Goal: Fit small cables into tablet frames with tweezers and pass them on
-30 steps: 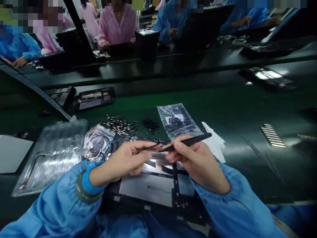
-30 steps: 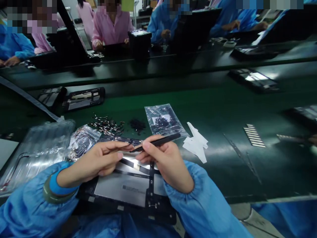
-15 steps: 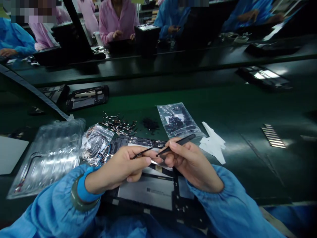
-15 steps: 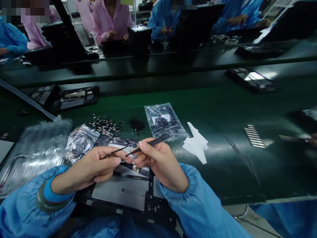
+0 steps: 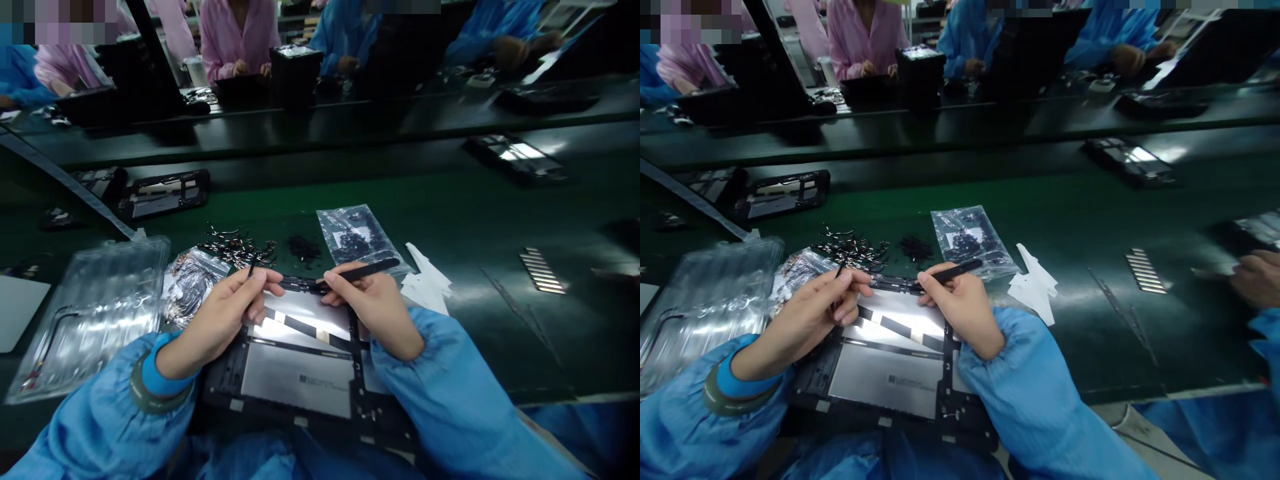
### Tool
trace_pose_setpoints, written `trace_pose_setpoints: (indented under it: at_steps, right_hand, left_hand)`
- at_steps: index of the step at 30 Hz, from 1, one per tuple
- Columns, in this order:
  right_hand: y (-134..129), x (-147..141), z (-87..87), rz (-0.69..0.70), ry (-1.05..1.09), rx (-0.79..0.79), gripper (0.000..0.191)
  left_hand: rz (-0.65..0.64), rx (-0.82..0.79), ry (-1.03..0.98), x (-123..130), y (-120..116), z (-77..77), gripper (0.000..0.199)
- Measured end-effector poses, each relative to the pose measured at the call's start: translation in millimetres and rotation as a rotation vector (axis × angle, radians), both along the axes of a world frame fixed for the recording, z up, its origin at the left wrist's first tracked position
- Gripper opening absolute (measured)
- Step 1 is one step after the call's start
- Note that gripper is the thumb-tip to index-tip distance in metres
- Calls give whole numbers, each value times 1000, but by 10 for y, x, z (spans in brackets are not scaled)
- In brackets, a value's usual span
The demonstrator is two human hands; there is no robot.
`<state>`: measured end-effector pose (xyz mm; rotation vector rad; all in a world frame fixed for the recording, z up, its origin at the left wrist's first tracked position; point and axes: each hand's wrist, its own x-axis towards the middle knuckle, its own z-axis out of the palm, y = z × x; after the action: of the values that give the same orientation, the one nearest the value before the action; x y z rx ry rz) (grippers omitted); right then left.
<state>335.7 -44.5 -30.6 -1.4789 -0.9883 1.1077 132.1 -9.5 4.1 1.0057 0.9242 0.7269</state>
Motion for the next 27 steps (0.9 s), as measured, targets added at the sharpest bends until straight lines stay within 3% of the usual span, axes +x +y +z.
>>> trace_pose_setpoints:
  at_steps: [10,15,21,23,25,27]
  right_hand:
    - [-1,-12,-74,44,-288,4,30]
    - [-15,-31,99,7,-141,234,25]
    - [-34,-300,326,100,-147,261,18]
    - [-70,-365,347,58,-267,331,19]
    - [-117,-397,349,16,-460,475,15]
    - [-164,-418,343,5,-670,637,11]
  left_hand:
    - [-155,250,294,4,-34,-74,37]
    - [-258,473,430,14,-76,-33,33]
    - [-421,630,468,141,-134,34,34]
    - [-322,829,493,136,-142,34,25]
    - [-98,1076,546,104,-144,23,18]
    - [87,1222,600,65,-146,9,14]
